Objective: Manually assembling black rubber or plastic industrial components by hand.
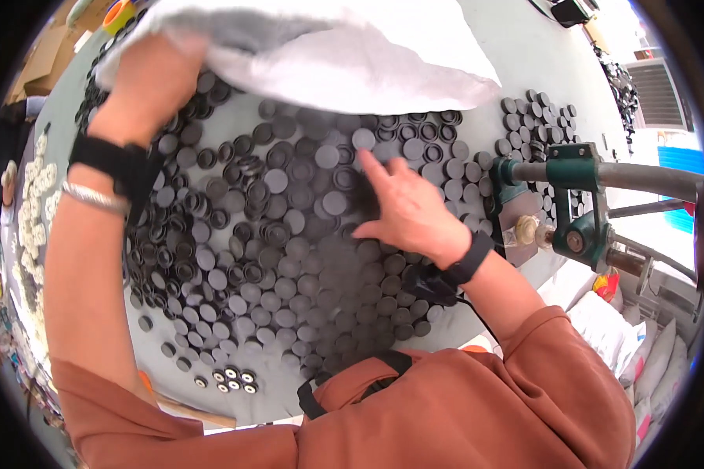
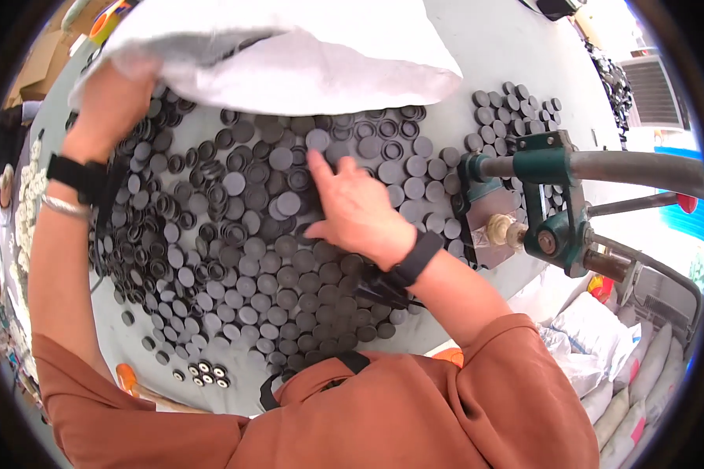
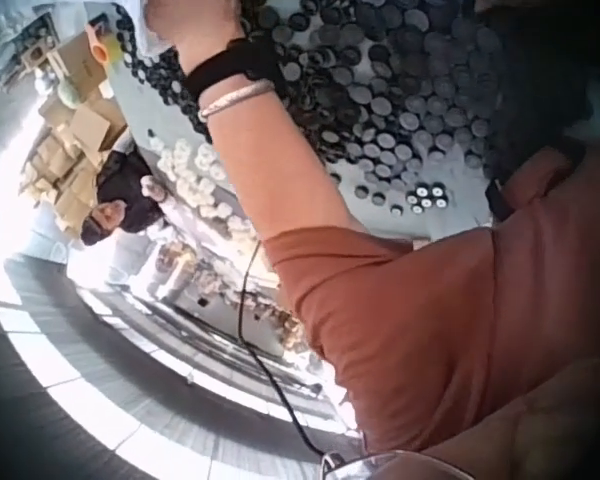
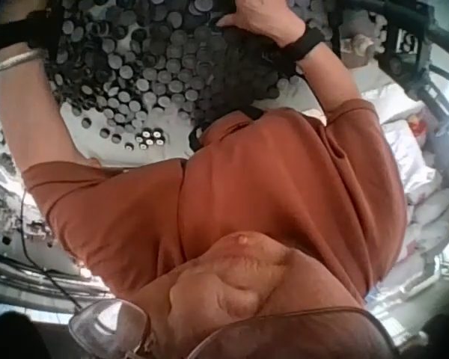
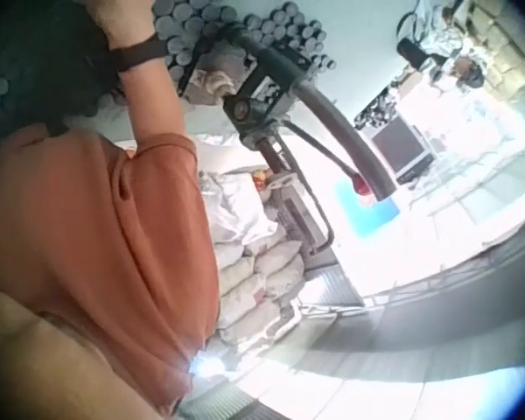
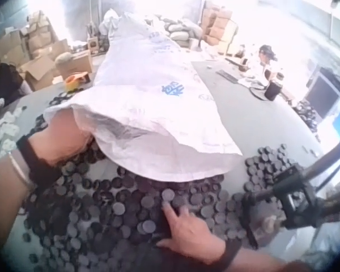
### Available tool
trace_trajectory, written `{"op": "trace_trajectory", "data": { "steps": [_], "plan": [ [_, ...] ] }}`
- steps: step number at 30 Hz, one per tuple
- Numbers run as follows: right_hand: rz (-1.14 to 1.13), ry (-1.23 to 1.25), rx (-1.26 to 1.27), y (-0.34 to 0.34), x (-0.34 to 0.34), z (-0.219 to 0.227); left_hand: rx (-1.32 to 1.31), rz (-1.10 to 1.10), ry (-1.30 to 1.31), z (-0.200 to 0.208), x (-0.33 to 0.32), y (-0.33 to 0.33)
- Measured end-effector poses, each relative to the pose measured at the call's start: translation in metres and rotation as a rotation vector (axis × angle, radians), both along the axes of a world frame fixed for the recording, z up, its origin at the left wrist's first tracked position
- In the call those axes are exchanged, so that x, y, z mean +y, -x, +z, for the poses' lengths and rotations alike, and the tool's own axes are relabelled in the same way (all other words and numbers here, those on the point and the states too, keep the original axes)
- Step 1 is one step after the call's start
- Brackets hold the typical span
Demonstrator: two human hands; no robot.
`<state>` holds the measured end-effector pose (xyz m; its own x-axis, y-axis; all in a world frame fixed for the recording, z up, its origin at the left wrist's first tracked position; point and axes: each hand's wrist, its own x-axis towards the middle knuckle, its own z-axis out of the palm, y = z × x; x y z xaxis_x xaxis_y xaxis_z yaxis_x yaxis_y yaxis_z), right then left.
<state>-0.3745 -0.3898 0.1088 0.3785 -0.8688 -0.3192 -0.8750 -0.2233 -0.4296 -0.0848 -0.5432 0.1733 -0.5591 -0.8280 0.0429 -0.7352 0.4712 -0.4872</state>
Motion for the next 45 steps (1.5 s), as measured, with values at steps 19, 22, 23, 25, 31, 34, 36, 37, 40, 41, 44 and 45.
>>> {"op": "trace_trajectory", "data": {
  "steps": [19, 22, 23, 25, 31, 34, 36, 37, 40, 41, 44, 45],
  "plan": [
    [-0.035, -0.747, -1.103, -0.2, -0.073, 0.003, 1.178, 0.519, 0.139, 0.104, 0.243, -0.082],
    [-0.037, -0.481, -0.837, -0.173, -0.083, 0.01, 1.177, 0.78, 0.246, 0.075, 0.336, -0.096],
    [-0.034, -0.358, -0.758, -0.166, -0.084, 0.009, 1.172, 0.914, 0.212, 0.061, 0.368, -0.097],
    [-0.085, -0.303, -0.778, -0.159, -0.087, 0.004, 1.35, 1.037, 0.192, 0.023, 0.421, -0.09],
    [0.016, 0.051, -0.715, -0.181, -0.076, -0.025, 1.47, 1.449, 0.244, -0.097, 0.546, -0.075],
    [0.132, 0.275, -0.558, -0.201, -0.062, -0.044, 0.93, 1.304, 0.271, -0.118, 0.556, -0.081],
    [0.171, 0.264, -0.334, -0.217, -0.062, -0.061, 0.902, 1.336, 0.323, -0.128, 0.558, -0.084],
    [0.179, 0.261, -0.333, -0.227, -0.054, -0.052, 0.872, 1.361, 0.372, -0.133, 0.558, -0.086],
    [-0.01, 0.124, -0.117, -0.26, -0.039, -0.031, 0.61, 1.432, 0.258, -0.144, 0.55, -0.08],
    [0.011, 0.117, -0.171, -0.269, -0.034, -0.028, 0.611, 1.43, 0.256, -0.147, 0.547, -0.077],
    [0.356, 0.385, -0.094, -0.281, -0.005, -0.037, 0.633, 1.47, 0.278, -0.154, 0.543, -0.075],
    [0.488, 0.505, -0.124, -0.276, 0.002, -0.046, 0.635, 1.476, 0.272, -0.155, 0.544, -0.075]
  ]
}}
